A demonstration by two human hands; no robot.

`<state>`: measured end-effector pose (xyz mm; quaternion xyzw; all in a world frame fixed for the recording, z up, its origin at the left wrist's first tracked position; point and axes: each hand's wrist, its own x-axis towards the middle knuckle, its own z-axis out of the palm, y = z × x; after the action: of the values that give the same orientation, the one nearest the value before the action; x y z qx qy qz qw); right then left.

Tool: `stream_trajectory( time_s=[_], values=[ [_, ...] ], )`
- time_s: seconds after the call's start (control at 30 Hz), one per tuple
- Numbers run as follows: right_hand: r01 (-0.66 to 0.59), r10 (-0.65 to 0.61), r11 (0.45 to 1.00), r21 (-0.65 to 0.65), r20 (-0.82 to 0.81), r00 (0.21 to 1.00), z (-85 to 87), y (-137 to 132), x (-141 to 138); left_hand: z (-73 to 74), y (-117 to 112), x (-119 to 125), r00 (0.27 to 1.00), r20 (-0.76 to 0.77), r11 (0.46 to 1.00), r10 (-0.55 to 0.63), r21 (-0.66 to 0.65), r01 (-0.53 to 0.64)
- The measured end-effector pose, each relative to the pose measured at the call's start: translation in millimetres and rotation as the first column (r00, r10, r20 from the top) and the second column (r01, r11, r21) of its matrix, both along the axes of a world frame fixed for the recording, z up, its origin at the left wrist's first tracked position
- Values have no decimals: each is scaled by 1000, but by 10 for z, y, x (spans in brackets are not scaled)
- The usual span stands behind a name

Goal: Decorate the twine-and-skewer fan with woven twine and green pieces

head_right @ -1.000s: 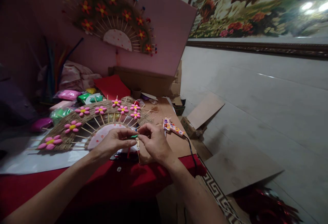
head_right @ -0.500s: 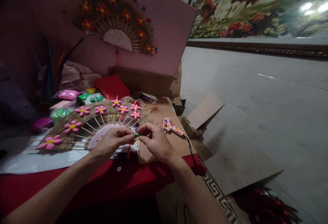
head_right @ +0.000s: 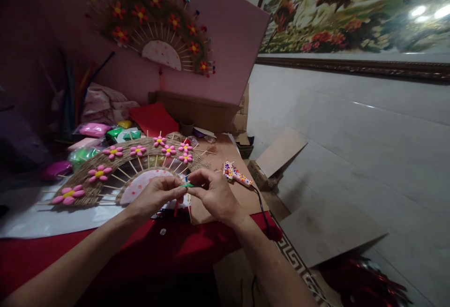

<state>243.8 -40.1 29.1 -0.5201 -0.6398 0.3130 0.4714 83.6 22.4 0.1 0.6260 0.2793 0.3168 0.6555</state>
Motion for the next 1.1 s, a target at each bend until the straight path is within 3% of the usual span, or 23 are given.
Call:
stream_trajectory(
  time_s=[0.27,0.37,0.6,0.83,1.1],
  values=[
    [-6,-9,997,77,190,982,41,-18,9,-4,-4,-22,999,-39,998,10,-57,-12],
    [-13,-5,995,99,181,983,37,-8,30,23,-10,-41,1000,-13,1000,-8,-10,8],
    [-50,46,998,38,101,994,5,-2,43,-10,27,-46,1000,-5,996,14,-90,-14],
    [-20,14,998,55,109,994,6,-9,59,12,-4,-36,999,-19,997,-35,74,36],
    [37,-52,996,81,189,981,59,-38,6,2,-5,-34,996,78,993,-36,-110,45]
  ],
)
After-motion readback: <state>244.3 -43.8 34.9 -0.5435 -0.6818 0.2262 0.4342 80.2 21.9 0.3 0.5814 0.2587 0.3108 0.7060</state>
